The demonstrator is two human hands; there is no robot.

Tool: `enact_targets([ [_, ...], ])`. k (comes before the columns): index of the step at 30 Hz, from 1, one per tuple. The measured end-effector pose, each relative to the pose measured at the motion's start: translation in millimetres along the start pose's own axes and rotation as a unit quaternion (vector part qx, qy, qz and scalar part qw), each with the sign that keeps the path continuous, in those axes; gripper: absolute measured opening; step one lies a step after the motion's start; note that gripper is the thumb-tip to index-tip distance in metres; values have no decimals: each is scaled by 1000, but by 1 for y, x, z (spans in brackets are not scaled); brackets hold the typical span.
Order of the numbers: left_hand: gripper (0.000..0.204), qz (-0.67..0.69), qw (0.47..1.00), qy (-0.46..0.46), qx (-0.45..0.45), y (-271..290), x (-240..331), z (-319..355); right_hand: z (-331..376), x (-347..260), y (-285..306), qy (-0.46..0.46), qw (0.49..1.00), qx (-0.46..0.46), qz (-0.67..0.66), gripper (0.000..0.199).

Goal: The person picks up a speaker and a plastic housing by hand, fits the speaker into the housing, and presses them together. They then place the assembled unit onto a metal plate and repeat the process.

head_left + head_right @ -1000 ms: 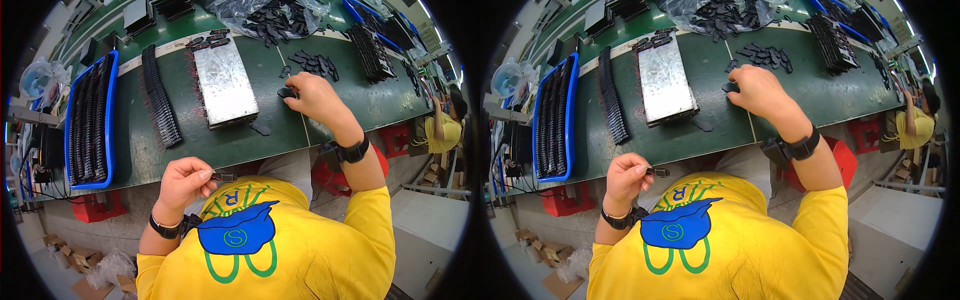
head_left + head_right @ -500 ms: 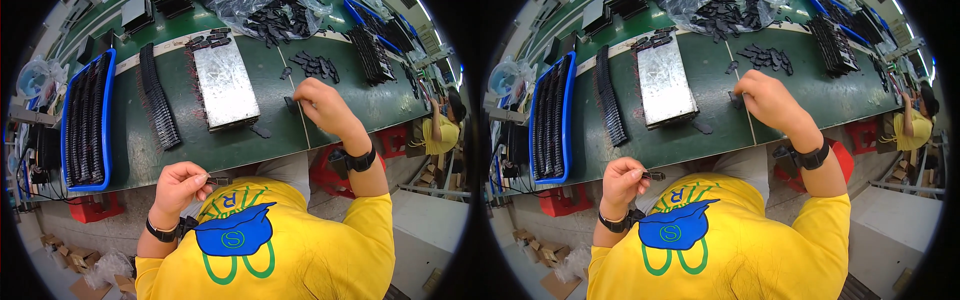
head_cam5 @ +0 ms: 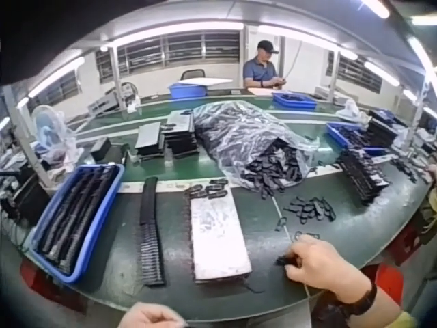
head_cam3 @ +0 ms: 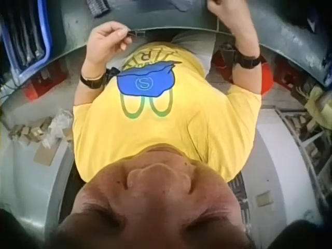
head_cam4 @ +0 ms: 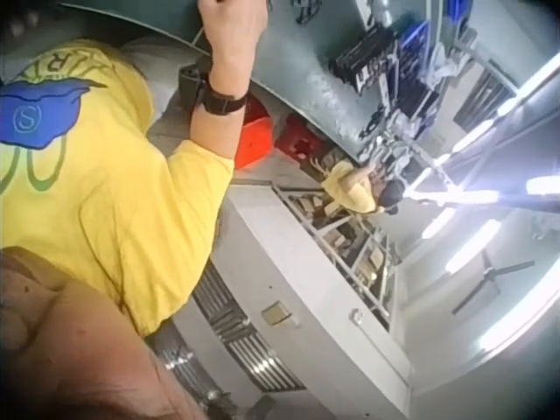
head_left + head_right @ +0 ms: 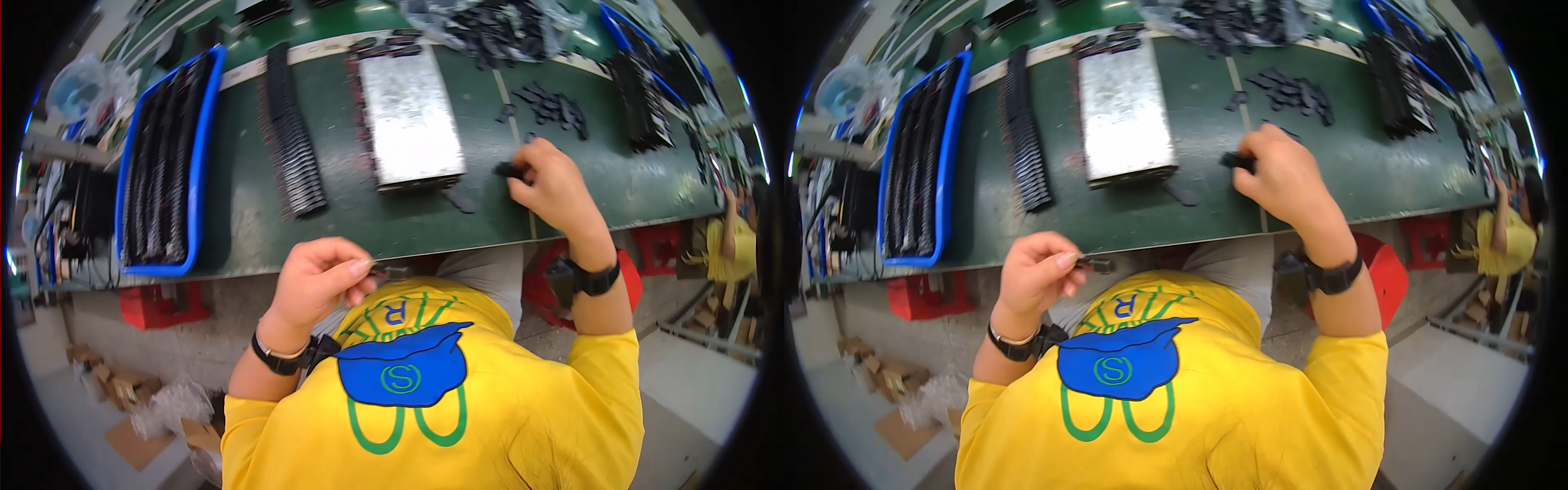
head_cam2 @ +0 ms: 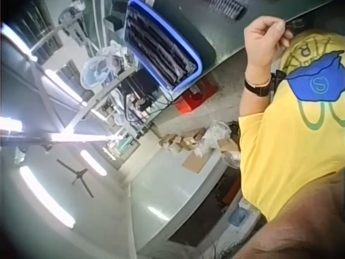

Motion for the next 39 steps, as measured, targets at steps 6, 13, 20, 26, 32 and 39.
enact_targets([
  [6, 11, 19, 1000, 10, -14, -6, -3, -6, 41, -27, 21, -52, 961, 128, -238, 21],
  [13, 11, 11, 1000, 1, 1, -12, -3, -5, 41, -132, 20, 186, 931, 74, -306, 30],
  [20, 13, 13, 1000, 17, -14, -16, -11, -3, 42, -150, 11, 223, 936, 79, -262, 33],
  [26, 14, 26, 999, 31, -34, -19, -12, -1, 44, -150, 4, 229, 930, 108, -268, 32],
  [32, 14, 28, 998, 33, -38, -20, -14, -1, 46, -146, -4, 204, 938, 87, -265, 30],
  [39, 14, 35, 998, 30, -35, -20, -15, 0, 49, -145, -7, 198, 941, 86, -259, 28],
])
Point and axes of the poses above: each hand's wrist, its own z-axis away from the middle knuckle, its own y-axis out of the back of the hand, x = y × z, the point moved 7 cm from there along -z, towards the middle knuckle, and after that the axes turned 15 degrees about x, right-handed, at the moved point
